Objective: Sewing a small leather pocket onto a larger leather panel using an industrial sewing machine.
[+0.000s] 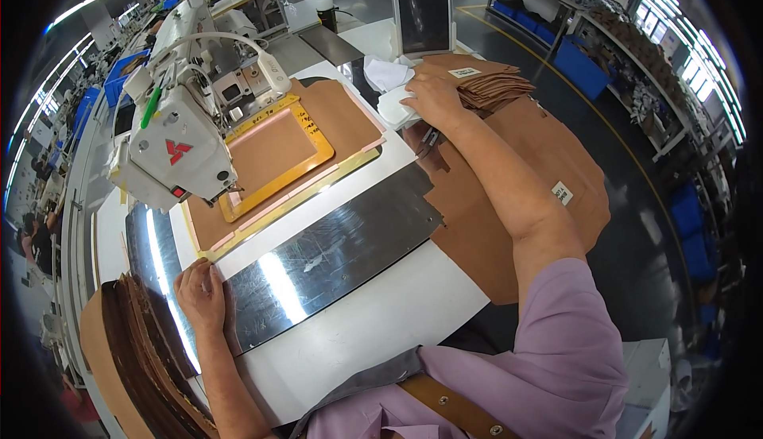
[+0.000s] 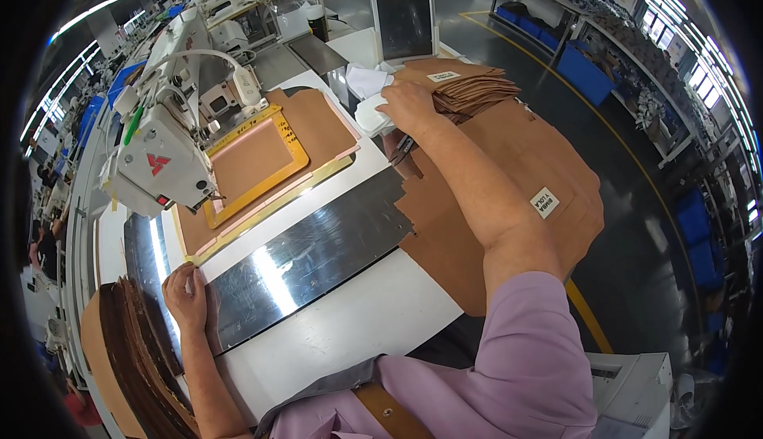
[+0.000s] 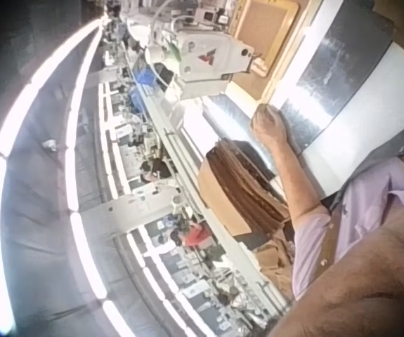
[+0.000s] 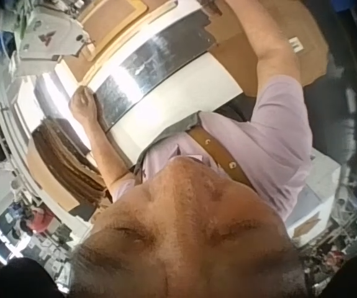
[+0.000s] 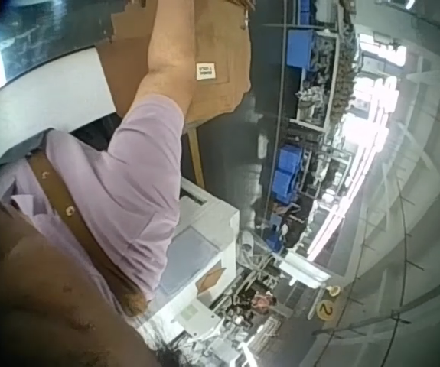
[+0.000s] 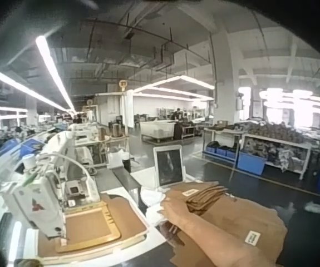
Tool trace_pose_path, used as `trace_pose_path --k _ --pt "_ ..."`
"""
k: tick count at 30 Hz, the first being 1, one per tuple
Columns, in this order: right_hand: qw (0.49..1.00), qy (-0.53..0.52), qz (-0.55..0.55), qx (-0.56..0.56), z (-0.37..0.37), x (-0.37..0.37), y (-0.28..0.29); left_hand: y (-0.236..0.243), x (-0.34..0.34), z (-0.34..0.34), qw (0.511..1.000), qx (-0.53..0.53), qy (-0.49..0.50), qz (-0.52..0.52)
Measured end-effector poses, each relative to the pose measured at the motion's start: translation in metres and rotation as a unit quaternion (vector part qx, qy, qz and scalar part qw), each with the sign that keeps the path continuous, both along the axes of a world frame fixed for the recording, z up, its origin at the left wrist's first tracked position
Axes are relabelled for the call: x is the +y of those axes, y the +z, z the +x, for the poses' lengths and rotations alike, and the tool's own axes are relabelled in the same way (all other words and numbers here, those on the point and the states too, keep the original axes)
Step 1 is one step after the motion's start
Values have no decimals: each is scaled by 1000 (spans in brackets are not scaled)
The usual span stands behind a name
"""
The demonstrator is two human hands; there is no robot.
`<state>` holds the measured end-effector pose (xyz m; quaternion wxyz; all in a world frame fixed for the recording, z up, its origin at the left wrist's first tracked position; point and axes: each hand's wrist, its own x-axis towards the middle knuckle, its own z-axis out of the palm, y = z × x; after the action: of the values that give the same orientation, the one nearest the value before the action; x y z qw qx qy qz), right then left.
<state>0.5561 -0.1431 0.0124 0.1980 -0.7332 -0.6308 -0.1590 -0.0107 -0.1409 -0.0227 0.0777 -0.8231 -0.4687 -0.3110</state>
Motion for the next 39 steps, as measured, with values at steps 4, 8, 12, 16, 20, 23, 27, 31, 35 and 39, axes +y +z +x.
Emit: trace_pose_path --k 4,8,12,16,20,23,27,31,35,39 --pt "993 -30 -102 -47 -7 16 0 -1 2 0 1000 -9 1 -18" --pt "993 -18 -107 -35 -1 27 -6 -1 1 -1 999 -22 14 -41" --pt "994 -16 -98 -49 2 32 -7 -1 3 0 998 -30 18 -47" --pt "994 -16 -99 -51 2 33 -7 0 3 0 997 -42 17 -60" --pt "994 -11 -106 -19 4 28 -4 -2 4 2 997 -50 11 -56" --pt "999 16 -48 -8 4 20 6 -4 3 -3 997 -51 12 -56" --pt "999 -33 8 22 23 3 43 -2 1 -4 997 -52 17 -57" --pt "994 -81 -76 -21 57 -25 53 -2 4 1 997 -56 4 -58" --pt "984 -96 -147 -42 68 -26 38 -3 5 1 997 -58 10 -56" --pt "990 -37 -122 -65 65 -28 29 -3 4 -1 997 -61 2 -42"
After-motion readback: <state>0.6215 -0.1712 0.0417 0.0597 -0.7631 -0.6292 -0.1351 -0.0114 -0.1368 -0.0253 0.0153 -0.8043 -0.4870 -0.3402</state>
